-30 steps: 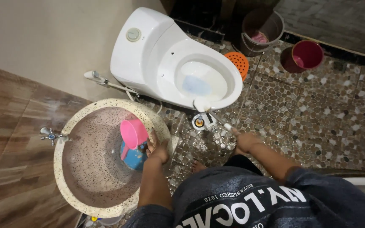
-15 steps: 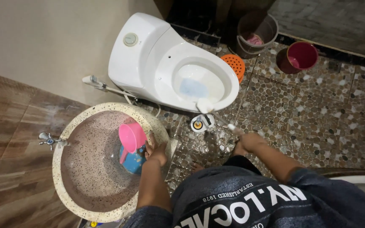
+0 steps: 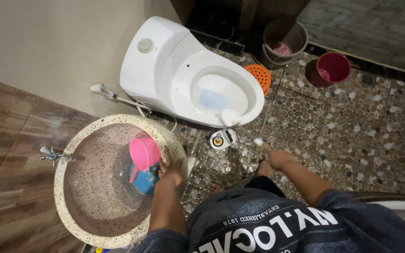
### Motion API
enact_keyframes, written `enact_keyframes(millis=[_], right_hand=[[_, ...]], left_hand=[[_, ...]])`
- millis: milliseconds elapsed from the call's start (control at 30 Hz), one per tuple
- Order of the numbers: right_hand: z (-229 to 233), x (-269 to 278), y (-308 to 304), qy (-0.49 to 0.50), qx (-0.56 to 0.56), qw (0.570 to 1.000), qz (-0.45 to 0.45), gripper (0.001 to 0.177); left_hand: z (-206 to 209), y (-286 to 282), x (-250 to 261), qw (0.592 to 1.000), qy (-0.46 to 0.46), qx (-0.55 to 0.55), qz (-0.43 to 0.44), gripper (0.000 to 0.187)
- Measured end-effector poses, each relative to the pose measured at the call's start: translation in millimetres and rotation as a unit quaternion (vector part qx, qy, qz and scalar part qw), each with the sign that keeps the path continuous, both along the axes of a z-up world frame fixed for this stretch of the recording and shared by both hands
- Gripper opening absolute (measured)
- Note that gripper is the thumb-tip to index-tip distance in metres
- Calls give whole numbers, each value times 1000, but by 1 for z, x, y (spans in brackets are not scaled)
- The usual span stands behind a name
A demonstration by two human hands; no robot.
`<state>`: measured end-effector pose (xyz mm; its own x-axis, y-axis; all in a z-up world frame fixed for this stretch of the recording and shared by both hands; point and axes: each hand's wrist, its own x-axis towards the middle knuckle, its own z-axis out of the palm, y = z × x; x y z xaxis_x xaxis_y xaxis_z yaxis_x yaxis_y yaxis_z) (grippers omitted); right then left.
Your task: The person cleans a white toilet bowl using a toilet brush and water from a pink scoop. They repeatedly scoop water from a large stone basin and pour it into the toilet while scrubbing the interior surfaces.
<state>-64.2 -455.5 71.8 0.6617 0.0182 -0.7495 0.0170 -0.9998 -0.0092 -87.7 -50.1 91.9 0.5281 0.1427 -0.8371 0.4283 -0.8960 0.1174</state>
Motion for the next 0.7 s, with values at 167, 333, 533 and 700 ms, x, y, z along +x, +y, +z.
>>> enact_keyframes(millis=[167, 333, 533, 700], right_hand=[[7, 16, -23, -15, -40, 995, -91, 70], [96, -5, 40, 26, -15, 1000, 5, 43], [93, 0, 23, 34, -44, 998, -38, 43], [-46, -1, -9, -21, -38, 995, -95, 61]], left_hand=[[-6, 2, 0, 1000, 2, 10, -8, 79], [-1, 1, -2, 1000, -11, -8, 10, 80], [0, 3, -2, 1000, -15, -14, 16, 79], [11, 0, 0, 991, -24, -55, 121, 76]])
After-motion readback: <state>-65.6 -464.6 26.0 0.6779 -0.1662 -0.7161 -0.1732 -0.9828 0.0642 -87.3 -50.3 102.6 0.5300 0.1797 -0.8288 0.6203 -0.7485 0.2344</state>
